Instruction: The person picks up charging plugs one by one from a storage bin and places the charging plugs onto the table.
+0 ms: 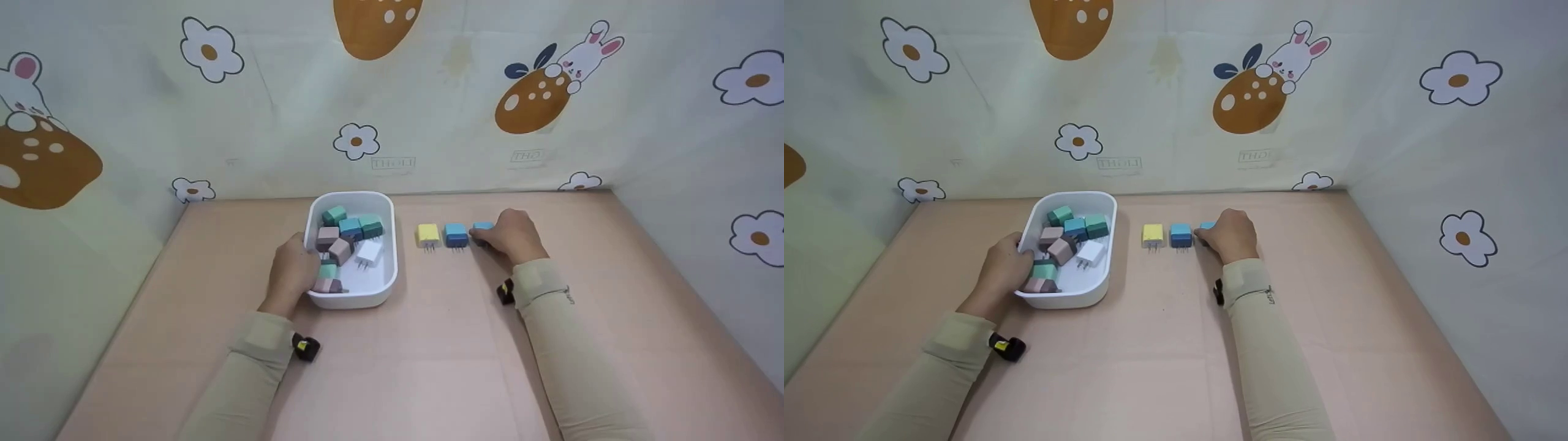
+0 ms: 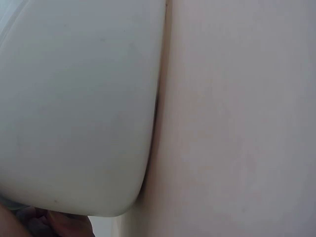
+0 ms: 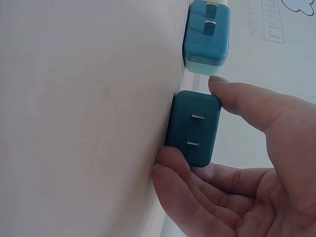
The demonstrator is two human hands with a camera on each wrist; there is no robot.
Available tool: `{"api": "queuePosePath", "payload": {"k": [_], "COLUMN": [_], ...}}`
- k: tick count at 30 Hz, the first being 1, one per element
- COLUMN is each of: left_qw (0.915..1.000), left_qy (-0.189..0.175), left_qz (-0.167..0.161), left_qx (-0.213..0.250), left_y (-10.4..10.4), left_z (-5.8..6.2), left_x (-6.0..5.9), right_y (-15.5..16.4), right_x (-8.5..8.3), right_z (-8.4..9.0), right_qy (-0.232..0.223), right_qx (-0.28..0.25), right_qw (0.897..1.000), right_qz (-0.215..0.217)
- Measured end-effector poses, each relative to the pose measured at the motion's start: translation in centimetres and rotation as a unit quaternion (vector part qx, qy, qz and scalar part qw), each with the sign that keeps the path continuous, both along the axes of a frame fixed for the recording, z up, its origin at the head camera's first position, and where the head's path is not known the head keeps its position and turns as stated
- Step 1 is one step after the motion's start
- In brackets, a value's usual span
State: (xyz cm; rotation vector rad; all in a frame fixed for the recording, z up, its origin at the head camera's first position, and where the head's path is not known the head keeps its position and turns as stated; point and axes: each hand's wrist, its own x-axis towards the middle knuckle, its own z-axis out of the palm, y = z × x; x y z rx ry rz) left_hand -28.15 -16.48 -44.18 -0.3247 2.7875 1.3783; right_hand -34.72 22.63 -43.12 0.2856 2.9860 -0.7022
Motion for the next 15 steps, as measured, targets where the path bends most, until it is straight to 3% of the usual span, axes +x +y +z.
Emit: {"api": "queuePosePath", "payload": {"k": [10,15], "left_qw": [1.0000,1.0000], "left_qy": [0.002,0.003], "left_qz": [0.004,0.001], "left_qx": [0.006,0.005], "left_y": [0.1,0.0], "left_z": [-0.1,-0.2], "left_x": [0.0,0.0], "right_y": [0.4,0.8], "right_x": [0.0,0.4], "right_z": [0.8,1.8], "right_qy": [-0.003,-0.022], "right_qx": [0.010,-0.010], "right_qw": [1.000,1.000], "right_qz": [0.014,0.005]}}
